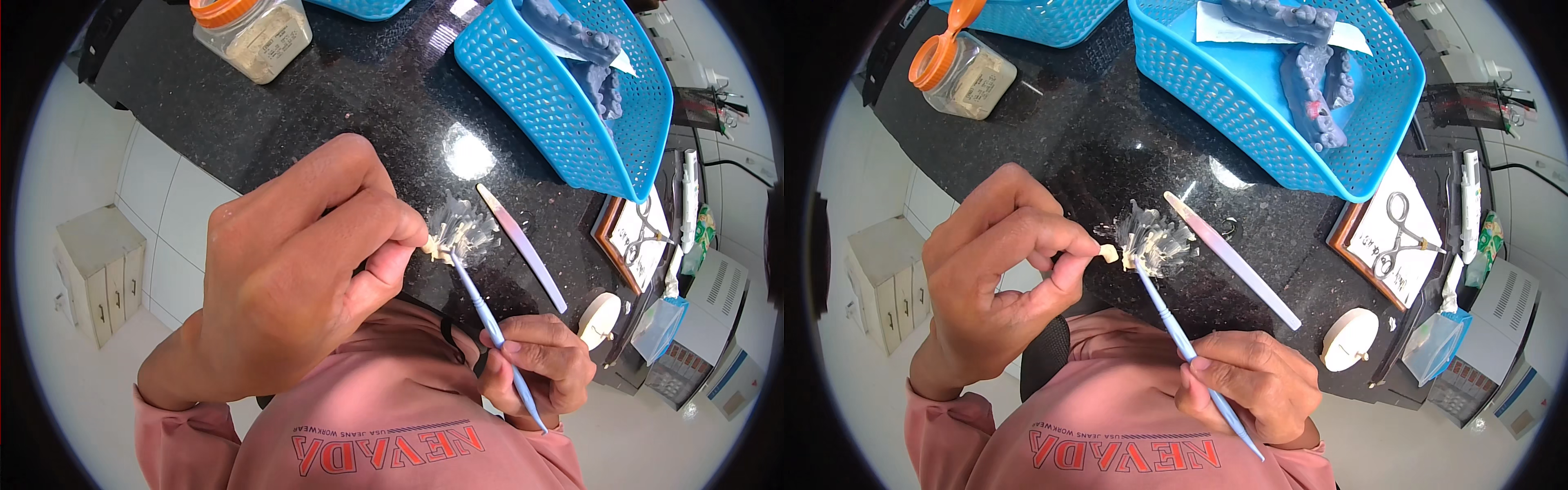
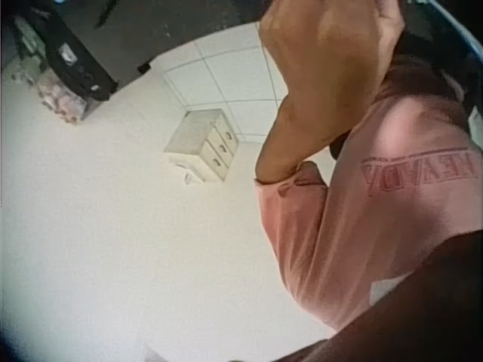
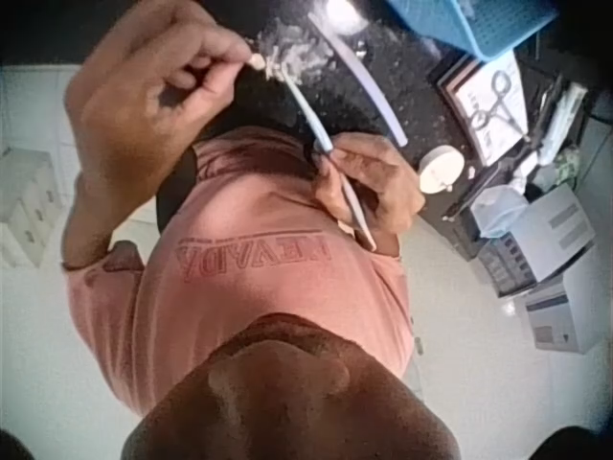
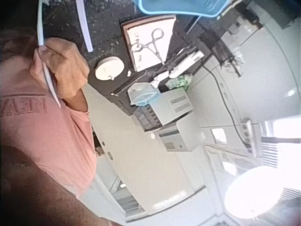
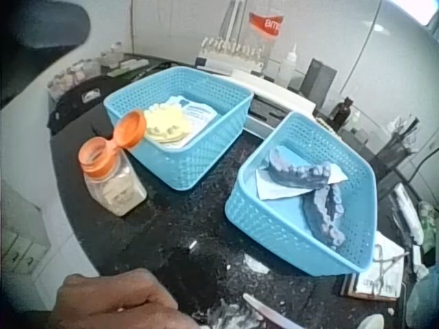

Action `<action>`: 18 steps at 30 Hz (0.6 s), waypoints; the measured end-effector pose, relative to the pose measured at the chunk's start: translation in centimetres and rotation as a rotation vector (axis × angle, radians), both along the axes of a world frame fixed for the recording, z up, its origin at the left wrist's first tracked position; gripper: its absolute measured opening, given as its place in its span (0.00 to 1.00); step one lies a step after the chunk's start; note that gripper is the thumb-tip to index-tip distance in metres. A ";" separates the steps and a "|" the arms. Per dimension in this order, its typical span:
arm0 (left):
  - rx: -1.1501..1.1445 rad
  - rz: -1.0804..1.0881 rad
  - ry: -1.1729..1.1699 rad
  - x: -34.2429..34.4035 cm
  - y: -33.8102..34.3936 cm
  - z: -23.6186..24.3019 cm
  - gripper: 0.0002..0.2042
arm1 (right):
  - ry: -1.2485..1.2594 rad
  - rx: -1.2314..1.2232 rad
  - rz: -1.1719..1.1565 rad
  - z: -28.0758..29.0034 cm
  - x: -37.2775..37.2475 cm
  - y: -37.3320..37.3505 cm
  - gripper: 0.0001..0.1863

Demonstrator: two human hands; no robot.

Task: Applying ceramic paste to a dental crown and placing it onto a dental model for fit.

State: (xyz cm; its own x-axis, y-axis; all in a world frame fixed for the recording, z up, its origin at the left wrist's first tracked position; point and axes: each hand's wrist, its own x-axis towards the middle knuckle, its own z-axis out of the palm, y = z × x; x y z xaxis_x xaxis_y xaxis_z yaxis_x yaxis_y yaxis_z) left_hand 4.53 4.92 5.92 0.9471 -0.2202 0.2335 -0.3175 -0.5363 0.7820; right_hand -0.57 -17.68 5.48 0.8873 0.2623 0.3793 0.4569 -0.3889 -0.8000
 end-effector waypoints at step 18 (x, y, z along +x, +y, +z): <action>-0.009 -0.033 -0.025 0.0 0.2 -0.3 0.11 | 0.052 0.049 -0.023 0.2 0.0 0.5 0.14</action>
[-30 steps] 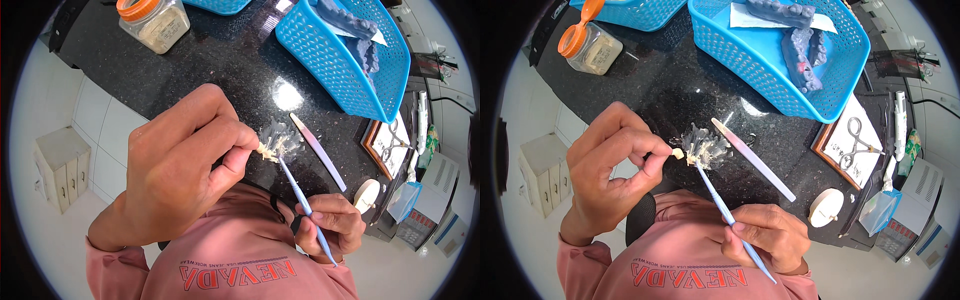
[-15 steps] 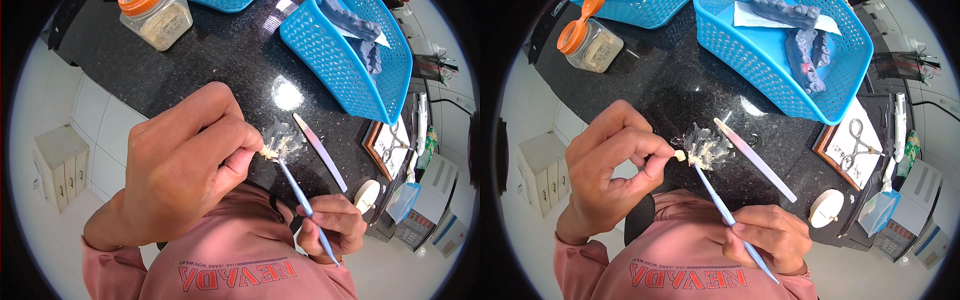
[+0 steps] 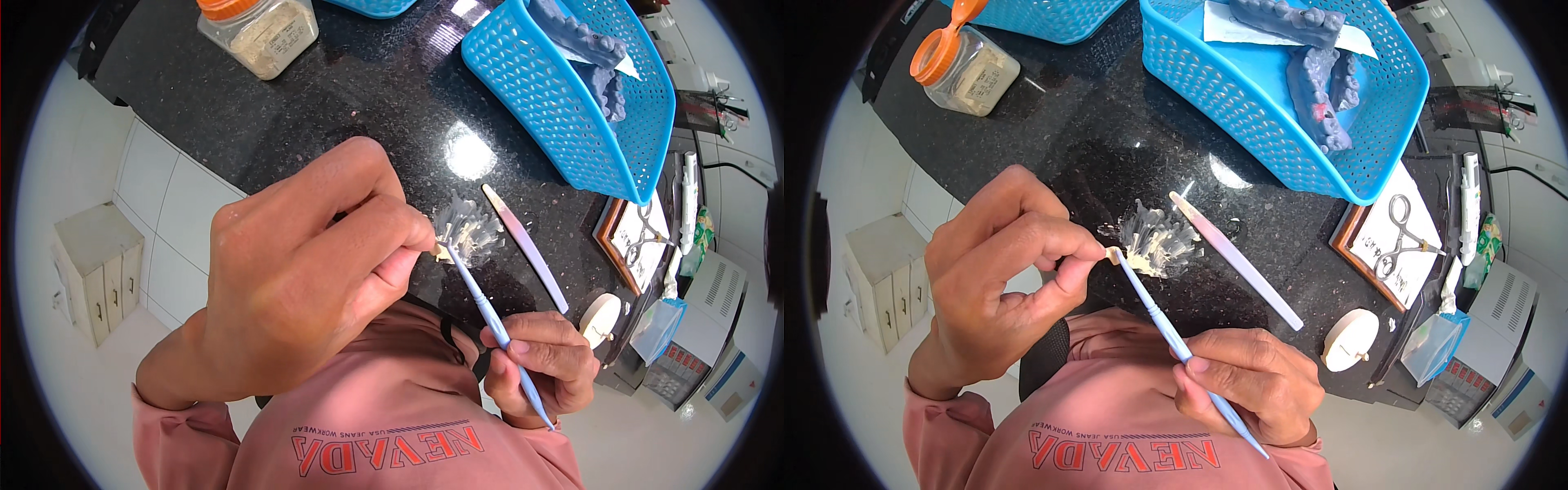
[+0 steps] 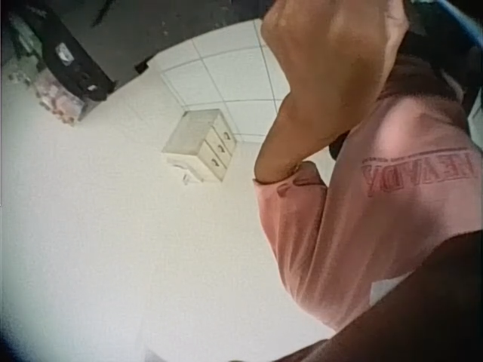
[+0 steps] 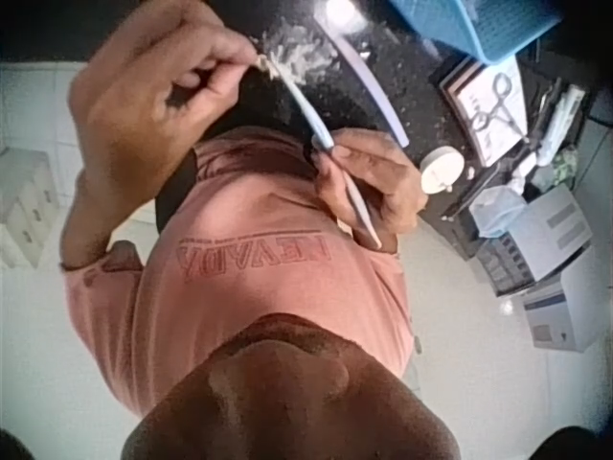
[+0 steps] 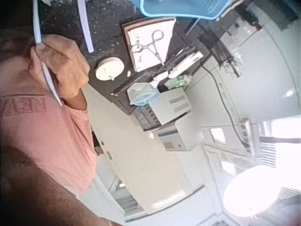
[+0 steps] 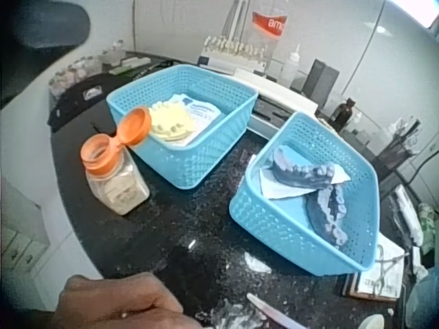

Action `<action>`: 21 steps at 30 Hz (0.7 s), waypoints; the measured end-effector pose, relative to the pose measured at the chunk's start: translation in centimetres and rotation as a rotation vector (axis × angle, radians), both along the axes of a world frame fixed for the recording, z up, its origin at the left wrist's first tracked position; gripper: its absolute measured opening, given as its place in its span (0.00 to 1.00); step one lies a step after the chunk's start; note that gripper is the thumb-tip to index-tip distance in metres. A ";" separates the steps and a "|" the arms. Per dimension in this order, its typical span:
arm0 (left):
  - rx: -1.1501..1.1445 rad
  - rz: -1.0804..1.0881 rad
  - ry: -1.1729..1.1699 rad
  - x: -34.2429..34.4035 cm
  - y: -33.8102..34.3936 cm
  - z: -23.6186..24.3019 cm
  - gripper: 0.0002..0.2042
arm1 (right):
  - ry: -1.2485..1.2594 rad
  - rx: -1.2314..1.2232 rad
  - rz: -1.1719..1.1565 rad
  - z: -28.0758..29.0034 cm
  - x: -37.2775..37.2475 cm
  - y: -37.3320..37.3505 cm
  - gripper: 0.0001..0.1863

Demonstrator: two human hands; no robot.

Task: Applying ceramic paste to a dental crown and placing it onto a dental model for fit.

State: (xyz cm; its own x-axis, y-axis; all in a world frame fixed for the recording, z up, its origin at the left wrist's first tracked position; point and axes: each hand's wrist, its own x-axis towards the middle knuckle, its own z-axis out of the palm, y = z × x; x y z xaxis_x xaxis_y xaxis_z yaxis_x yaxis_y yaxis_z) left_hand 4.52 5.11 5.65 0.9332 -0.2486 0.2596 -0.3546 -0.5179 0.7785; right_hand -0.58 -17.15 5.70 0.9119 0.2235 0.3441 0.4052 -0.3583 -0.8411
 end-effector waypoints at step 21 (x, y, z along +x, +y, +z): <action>0.012 0.021 -0.011 -0.2 -0.1 -0.2 0.11 | -0.016 0.011 0.013 -0.2 0.1 0.1 0.14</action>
State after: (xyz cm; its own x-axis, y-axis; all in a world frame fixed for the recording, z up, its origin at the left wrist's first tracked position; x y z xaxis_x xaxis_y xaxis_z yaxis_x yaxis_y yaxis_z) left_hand 4.27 5.05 5.40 0.9353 -0.2320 0.2671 -0.3520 -0.5349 0.7681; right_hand -0.45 -17.02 5.47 0.9032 0.2313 0.3615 0.4235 -0.3433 -0.8383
